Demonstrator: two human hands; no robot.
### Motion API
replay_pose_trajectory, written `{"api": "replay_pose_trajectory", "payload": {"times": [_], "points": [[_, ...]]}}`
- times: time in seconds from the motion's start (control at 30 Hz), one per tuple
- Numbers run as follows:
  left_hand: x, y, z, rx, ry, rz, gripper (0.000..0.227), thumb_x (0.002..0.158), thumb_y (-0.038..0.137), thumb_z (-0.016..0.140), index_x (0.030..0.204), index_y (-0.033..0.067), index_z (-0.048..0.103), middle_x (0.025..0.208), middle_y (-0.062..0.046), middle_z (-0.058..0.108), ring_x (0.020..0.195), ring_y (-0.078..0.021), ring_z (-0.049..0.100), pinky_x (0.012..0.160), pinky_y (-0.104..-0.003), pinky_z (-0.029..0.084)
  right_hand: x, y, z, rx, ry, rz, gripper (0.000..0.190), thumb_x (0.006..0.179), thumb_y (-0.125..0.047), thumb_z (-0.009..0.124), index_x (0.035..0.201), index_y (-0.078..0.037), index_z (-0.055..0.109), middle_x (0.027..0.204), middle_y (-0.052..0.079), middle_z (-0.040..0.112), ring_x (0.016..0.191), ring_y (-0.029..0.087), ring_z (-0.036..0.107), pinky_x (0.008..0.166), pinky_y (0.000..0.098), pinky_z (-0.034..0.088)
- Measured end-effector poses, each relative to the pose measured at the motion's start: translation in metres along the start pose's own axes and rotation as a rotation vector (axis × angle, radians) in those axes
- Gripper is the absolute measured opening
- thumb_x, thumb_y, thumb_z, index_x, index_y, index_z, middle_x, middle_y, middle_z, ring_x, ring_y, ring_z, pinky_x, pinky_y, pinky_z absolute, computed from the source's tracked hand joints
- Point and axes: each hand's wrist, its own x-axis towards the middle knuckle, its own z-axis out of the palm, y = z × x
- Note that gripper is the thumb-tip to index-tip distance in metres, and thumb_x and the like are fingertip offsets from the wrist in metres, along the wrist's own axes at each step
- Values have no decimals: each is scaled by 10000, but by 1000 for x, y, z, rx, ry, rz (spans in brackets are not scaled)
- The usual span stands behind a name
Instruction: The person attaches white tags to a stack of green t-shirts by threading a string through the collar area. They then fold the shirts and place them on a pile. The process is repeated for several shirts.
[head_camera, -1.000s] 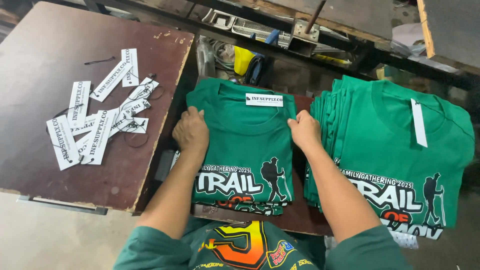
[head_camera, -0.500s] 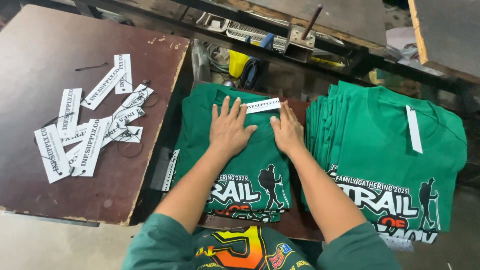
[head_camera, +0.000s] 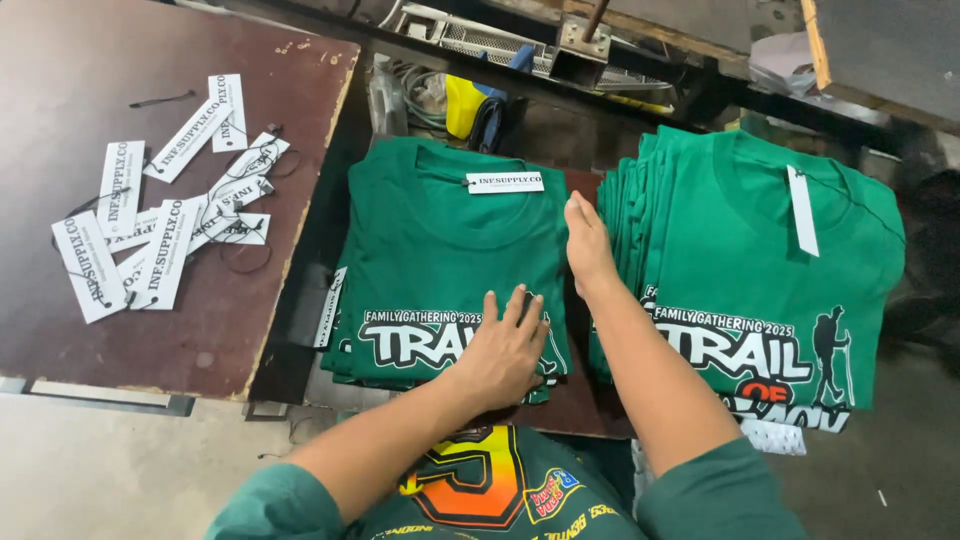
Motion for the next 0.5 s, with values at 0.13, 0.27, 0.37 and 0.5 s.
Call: {"api": "replay_pose_trajectory", "payload": {"times": [0.13, 0.27, 0.37, 0.5], "points": [[16, 0, 60, -151, 397, -79, 358, 938, 308, 621, 1109, 15, 732, 1185, -226, 678, 1262, -463, 569, 944, -719, 456, -12, 13, -14, 145, -7, 34, 610, 1106, -474, 423, 1607, -129, 370, 1680, 169, 314, 1564, 374, 259, 1263, 586, 188], [2, -22, 0, -907, 428, -502, 363, 1016, 405, 566, 1184, 111, 696, 1004, -180, 763, 1044, -424, 697, 819, -609, 551, -16, 36, -30, 561, 92, -20, 646, 1102, -551, 392, 1589, -127, 386, 1652, 236, 359, 1545, 452, 289, 1208, 708, 198], [-12, -30, -21, -1111, 645, -546, 338, 1040, 348, 527, 1254, 151, 698, 1088, -158, 774, 1108, -391, 698, 901, -526, 565, -48, 42, -22, 755, 166, -116, 603, 1093, -546, 370, 1537, -147, 456, 1427, 95, 615, 1240, 237, 629, 1008, 428, 525], [-27, -14, -16, -1176, 735, -429, 313, 1030, 233, 551, 1290, 132, 694, 1126, -176, 768, 1116, -407, 696, 901, -526, 560, -85, 36, 13, 983, -3, -58, 556, 1057, -589, 417, 1495, -263, 520, 1213, 42, 710, 1100, 216, 709, 855, 366, 621]]}}
